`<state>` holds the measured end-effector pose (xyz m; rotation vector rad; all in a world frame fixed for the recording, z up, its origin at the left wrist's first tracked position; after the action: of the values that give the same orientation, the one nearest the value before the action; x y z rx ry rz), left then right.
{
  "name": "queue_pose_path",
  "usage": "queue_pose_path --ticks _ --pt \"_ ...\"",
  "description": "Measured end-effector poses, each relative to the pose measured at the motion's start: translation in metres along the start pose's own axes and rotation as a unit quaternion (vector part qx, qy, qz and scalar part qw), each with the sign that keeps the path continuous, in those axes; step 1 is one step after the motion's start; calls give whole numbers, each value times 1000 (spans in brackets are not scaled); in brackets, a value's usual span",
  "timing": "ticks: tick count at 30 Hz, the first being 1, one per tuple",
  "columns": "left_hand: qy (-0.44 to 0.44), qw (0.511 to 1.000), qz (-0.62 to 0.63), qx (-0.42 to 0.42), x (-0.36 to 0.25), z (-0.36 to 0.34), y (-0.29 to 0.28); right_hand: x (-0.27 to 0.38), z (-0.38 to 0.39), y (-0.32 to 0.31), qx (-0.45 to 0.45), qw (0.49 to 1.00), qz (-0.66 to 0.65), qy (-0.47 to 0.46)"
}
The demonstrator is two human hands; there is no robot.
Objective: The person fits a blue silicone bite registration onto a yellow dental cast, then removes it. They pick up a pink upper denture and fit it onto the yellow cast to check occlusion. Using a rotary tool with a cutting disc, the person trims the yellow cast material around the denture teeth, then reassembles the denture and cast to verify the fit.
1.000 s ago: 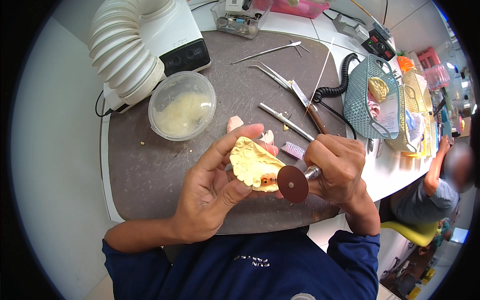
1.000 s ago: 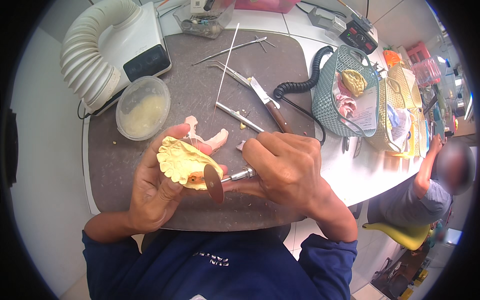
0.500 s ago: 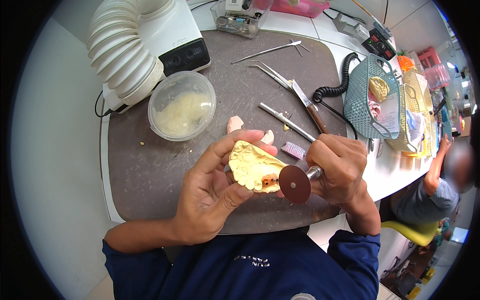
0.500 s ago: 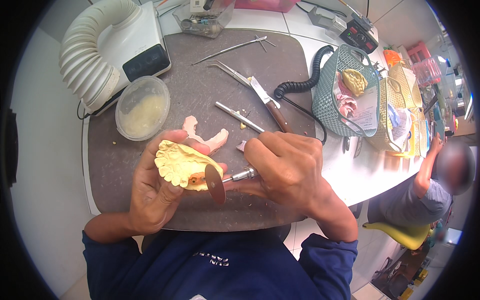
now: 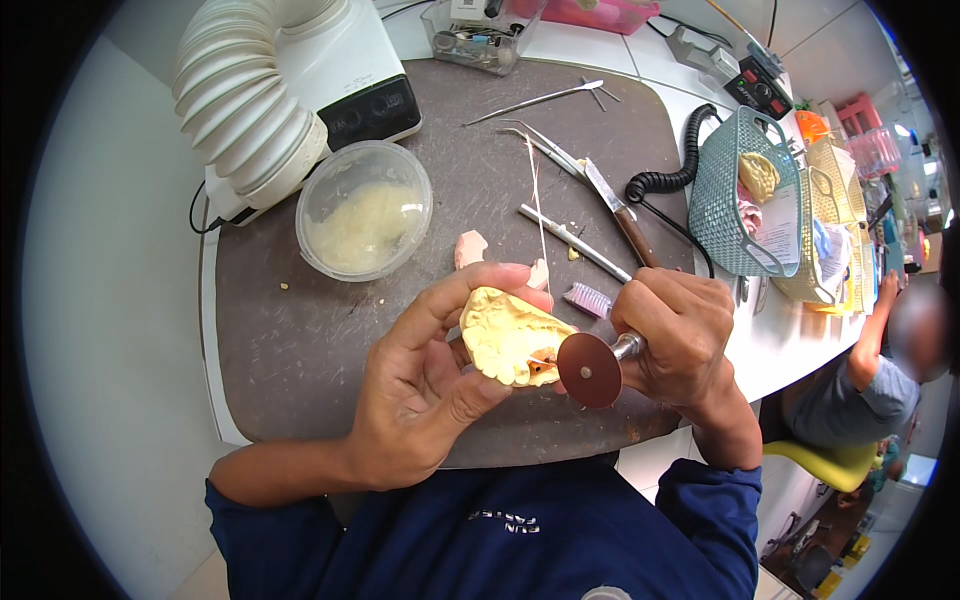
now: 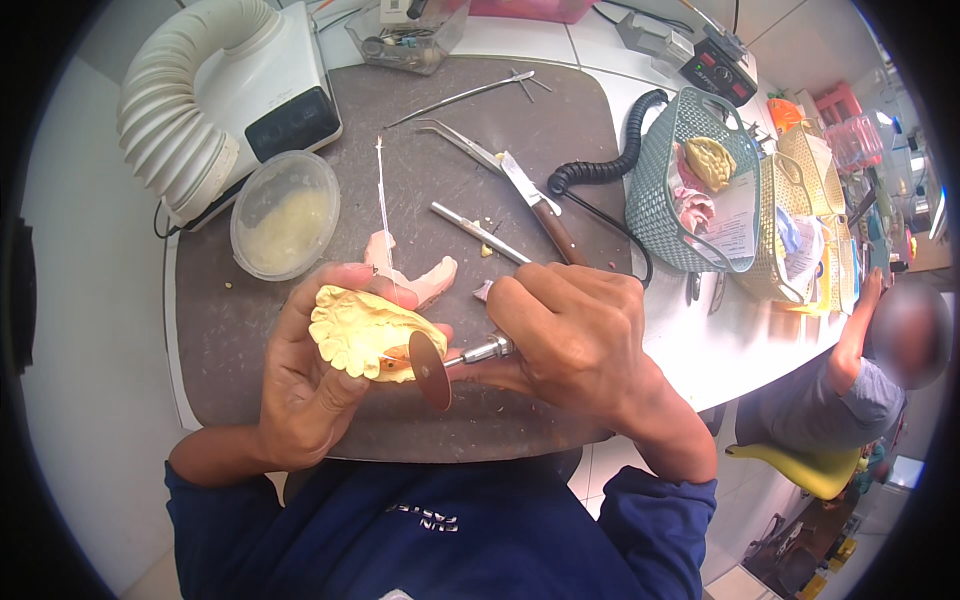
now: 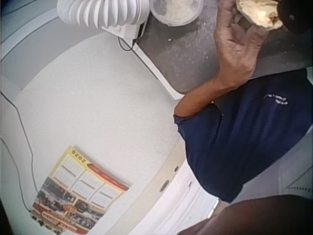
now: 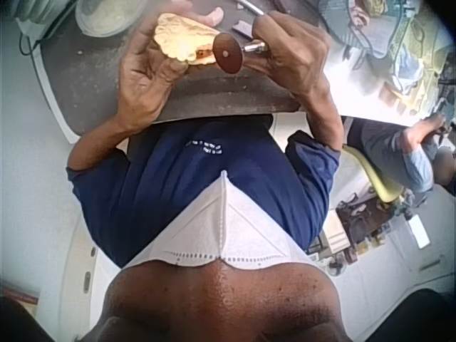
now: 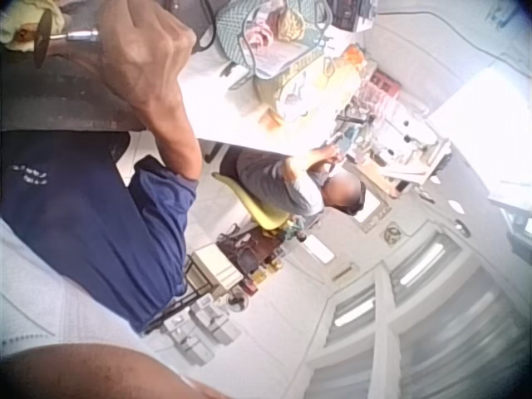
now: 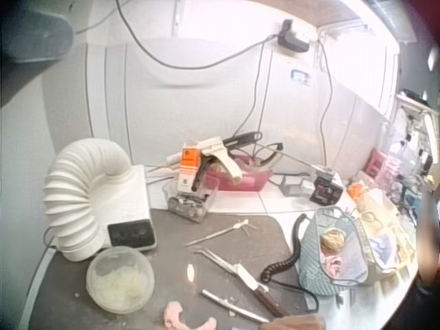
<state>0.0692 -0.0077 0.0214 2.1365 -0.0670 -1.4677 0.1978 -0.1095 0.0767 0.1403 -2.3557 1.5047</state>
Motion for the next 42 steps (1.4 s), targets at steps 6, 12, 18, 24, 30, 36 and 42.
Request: queue_pose_path --ticks 6,12,18,24,30,36,42 --pt "6 1000 -8 5 -2 1 0 1 -1 -1 -4 1000 3 -3" --pt "5 1000 -13 14 -3 0 0 1 0 -1 -22 1000 -12 -3" --pt "1 1000 18 -2 0 -2 1 -2 0 -1 -13 1000 -2 8" --pt "4 1000 30 2 2 -2 2 -2 0 -1 -13 1000 -2 10" --pt "1 1000 19 -2 1 -1 2 -2 -1 -1 -1 1000 -16 7" --pt "4 1000 7 6 0 -1 2 0 -1 0 -6 1000 -8 -2" --pt "21 1000 -9 18 -1 -1 1 0 0 1 -8 1000 -3 -7"
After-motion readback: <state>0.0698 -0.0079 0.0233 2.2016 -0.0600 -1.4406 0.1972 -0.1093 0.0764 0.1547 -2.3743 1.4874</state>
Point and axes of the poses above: each hand's wrist, its own z-axis away from the middle knuckle, its own y-axis out of the palm, x = y × z, the point moved 7 cm from there along -z, towards the middle knuckle, and after that the axes turned 10 degrees about y, right-handed, at the moved point
